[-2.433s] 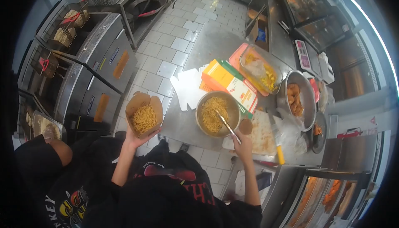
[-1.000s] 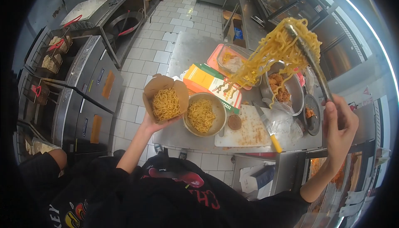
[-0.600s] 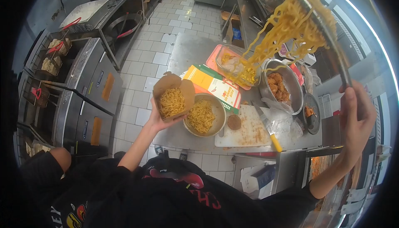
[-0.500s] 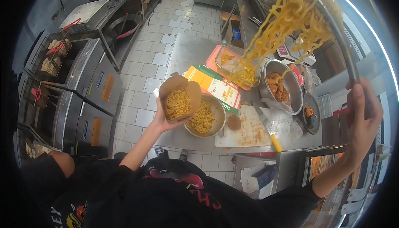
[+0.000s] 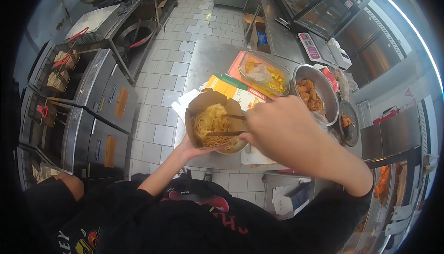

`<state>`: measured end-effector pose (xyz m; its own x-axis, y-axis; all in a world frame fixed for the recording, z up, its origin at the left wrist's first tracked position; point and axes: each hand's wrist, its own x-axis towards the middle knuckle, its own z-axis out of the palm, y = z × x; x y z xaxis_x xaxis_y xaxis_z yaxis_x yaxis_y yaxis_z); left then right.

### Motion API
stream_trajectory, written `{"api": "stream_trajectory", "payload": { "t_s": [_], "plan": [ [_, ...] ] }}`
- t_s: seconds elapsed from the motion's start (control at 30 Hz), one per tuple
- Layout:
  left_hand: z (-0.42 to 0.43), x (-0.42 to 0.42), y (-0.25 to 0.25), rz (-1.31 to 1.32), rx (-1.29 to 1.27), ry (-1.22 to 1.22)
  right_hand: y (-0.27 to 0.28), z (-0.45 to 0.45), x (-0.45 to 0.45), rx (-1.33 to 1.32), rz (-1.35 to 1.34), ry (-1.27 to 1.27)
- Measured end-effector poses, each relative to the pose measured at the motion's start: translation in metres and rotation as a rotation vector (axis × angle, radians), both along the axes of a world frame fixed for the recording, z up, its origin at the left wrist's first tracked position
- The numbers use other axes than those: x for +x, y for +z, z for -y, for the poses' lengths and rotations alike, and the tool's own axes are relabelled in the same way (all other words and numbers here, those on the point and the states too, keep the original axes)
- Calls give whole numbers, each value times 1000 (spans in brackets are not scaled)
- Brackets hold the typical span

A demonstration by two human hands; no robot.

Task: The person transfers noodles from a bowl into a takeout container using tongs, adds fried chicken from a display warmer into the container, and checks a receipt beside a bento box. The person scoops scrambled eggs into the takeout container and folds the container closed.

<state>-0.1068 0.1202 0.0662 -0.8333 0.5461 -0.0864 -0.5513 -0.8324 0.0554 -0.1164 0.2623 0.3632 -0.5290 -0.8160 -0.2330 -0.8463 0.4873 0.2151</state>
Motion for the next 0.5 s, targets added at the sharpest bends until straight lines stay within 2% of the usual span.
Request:
{"api": "stream_trajectory", "payload": {
  "t_s": [0.13, 0.23, 0.3, 0.43, 0.5],
  "plan": [
    [3, 7, 14, -22, -8, 36, 5, 18, -4, 70, -32, 100],
    [5, 7, 2, -22, 29, 36, 24, 26, -5, -101, -20, 221],
    [6, 8, 0, -28, 35, 56, 28, 34, -7, 133, -5, 168],
    [9, 12, -6, -15, 38, 89, 22, 36, -10, 171, -13, 95],
    [13, 15, -3, 7, 10, 101, 22, 34, -12, 67, -22, 71]
  ]
}}
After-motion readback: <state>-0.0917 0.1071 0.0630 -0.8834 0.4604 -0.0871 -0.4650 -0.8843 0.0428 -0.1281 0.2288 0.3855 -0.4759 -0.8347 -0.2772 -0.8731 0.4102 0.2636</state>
